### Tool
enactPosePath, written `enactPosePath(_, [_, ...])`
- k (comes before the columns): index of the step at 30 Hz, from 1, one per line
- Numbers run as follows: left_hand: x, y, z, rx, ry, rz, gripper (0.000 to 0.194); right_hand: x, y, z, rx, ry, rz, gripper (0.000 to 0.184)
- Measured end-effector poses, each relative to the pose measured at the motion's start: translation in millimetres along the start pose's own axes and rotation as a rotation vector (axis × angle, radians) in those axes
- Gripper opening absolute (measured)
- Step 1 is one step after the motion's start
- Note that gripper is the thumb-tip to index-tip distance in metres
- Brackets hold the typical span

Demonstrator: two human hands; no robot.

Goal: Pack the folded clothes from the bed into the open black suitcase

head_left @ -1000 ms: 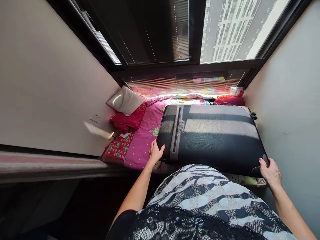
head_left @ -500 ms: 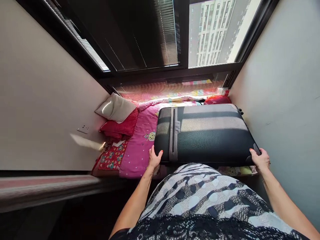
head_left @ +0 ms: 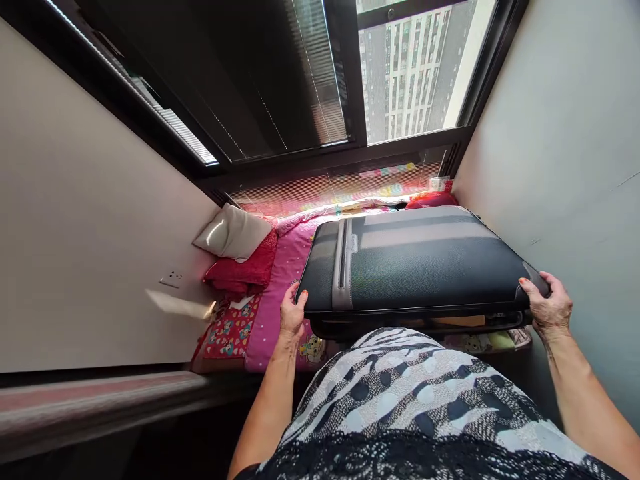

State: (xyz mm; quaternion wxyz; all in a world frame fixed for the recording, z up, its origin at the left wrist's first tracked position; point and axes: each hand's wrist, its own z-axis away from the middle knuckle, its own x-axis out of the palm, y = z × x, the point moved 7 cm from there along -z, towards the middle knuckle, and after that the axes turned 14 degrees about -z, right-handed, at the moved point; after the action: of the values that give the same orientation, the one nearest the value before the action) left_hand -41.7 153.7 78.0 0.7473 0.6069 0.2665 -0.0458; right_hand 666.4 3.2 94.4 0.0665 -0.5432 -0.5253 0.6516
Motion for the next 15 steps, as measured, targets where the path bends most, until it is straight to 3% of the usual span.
enactPosePath(4, [-7.8,23,-9,-0.077,-0.121,0.25,0.069,-23,-22,1,0.054,-0.03,-0.29,0.082])
enactPosePath(9, [-20.3,83,-22,-0.004,-0.168,0.453,0.058,-35,-49,-31,-0.136,-0.139,-0.556,0.094])
enactPosePath(12, [-18.0,116,-30,0.068,-0.179,0.543,0.055,-35,-59,-64,-0.184,-0.02,-0.727,0.102])
enactPosePath(15, [-12.7,138,-39,0.136,-0.2,0.562,0.054,-31,-67,-96,-0.171,0.155,-0.679,0.074])
